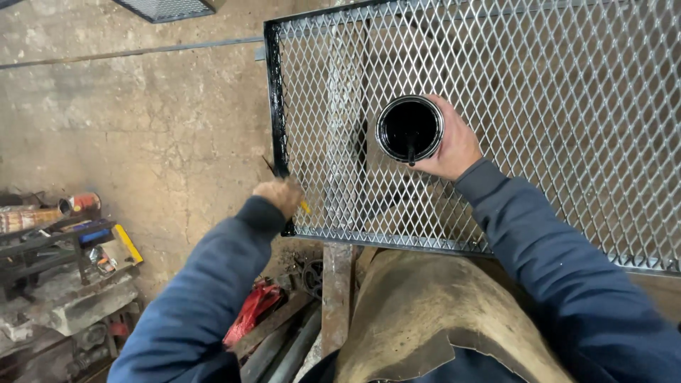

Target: Painting a large metal mesh grate with black paint using a brush.

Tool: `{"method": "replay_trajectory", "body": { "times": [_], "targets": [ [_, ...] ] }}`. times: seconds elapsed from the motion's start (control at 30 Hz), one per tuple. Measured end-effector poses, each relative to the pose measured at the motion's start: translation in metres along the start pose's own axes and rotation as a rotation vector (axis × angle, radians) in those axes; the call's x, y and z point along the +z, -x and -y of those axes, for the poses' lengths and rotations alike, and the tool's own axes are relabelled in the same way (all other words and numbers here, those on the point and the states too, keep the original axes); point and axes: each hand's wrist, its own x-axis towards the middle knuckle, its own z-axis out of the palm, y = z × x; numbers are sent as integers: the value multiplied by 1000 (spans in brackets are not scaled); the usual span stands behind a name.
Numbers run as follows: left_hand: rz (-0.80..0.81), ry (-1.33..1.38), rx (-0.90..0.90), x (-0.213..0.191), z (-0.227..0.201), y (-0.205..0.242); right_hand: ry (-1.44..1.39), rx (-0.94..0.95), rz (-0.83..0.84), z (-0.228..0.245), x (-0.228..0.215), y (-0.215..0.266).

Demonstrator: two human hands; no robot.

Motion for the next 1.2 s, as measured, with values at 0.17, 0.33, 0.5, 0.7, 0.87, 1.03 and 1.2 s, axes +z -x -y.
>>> {"method": "replay_trajectory", "body": {
  "times": [0.17,0.33,0.5,0.7,0.87,1.03,1.2],
  "targets": [
    [105,206,-92,-64,23,-33,31,-24,-22,3,0,0],
    [14,294,-381,-113,85,-105,29,-26,-2,7,-3,-1],
    [-252,174,-180,-115,87,-113,0,45,15,6,0,0],
    [-29,-49,8,-73,75,-83,-24,45,-2,10,-3,-4],
    [124,258,-65,-91,86,-104,-7,25,-19,9,-3,-3],
    [-144,272,-290,-104,142,-161,-10,70,-24,17,-6,-7],
    [-295,151,-45,-95,133,-150,-42,91,-5,15,-7,-6]
  ]
}}
